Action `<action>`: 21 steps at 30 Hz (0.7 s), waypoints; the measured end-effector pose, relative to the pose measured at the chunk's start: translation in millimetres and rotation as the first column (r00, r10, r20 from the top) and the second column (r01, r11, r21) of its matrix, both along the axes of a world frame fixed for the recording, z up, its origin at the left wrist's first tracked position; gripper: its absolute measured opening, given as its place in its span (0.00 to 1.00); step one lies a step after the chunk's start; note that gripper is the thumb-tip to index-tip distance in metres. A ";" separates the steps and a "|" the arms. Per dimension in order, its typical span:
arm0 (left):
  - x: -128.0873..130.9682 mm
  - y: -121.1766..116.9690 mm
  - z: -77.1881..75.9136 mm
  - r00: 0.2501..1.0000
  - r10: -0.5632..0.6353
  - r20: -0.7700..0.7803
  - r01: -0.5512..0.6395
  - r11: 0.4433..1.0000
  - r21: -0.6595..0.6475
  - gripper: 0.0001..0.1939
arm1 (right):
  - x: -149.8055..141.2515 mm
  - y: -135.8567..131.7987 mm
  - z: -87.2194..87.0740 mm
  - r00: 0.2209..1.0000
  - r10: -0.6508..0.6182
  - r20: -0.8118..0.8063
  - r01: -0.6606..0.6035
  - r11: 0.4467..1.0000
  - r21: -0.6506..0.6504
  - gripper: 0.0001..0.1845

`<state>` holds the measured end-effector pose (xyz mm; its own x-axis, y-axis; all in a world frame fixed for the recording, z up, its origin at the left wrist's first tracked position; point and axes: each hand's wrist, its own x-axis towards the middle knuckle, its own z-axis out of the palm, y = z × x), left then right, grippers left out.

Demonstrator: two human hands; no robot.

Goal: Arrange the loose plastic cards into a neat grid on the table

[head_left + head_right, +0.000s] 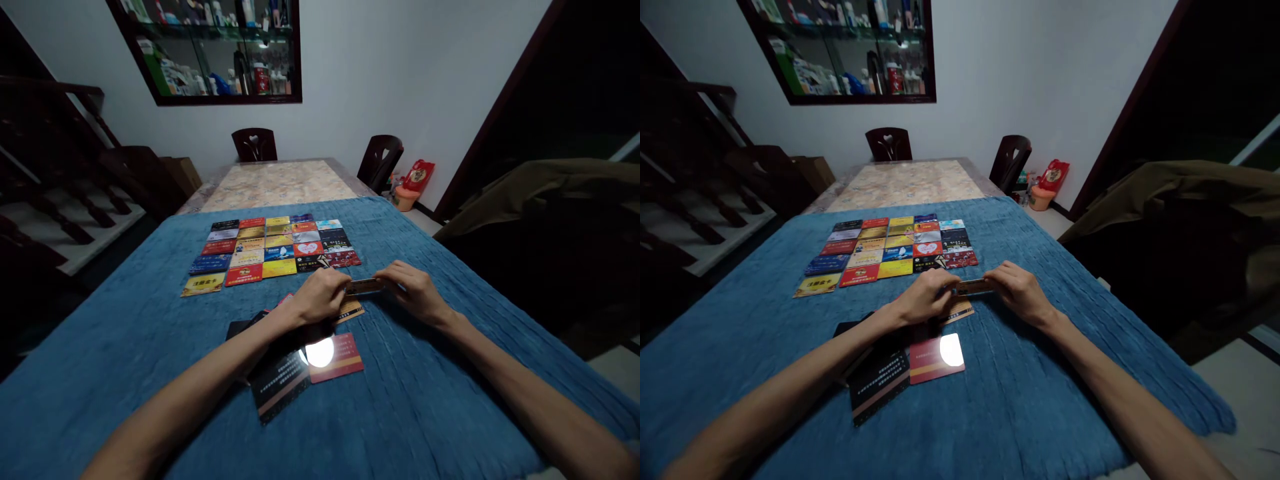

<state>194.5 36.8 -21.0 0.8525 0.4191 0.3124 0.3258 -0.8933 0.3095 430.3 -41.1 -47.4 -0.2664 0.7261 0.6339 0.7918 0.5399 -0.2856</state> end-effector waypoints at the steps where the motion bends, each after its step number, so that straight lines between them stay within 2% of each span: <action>1: 0.0 -0.4 0.1 1.000 0.009 0.012 -0.009 1.000 -0.004 0.12 | -1.2 0.1 -0.6 1.000 -0.004 -0.009 0.004 1.000 0.006 0.13; 8: 0.3 -0.6 -2.5 0.994 0.018 0.109 -0.009 0.997 -0.078 0.15 | -5.9 0.2 -4.0 0.999 -0.036 -0.031 0.036 0.999 0.029 0.13; 14: 1.0 -0.9 -5.5 0.990 0.008 0.142 0.009 0.993 -0.120 0.14 | -7.0 0.0 -5.9 1.000 -0.003 -0.028 0.004 1.000 0.015 0.12; 21: 2.0 -5.4 -8.2 0.998 -0.016 0.068 0.018 1.000 -0.023 0.19 | -11.2 -0.9 -5.2 1.000 0.010 -0.029 -0.011 1.000 -0.009 0.13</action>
<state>196.6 31.4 -29.1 0.8367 0.4127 0.3600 0.2878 -0.8906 0.3520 419.0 -42.0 -52.6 -0.2559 0.7294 0.6345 0.7775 0.5453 -0.3133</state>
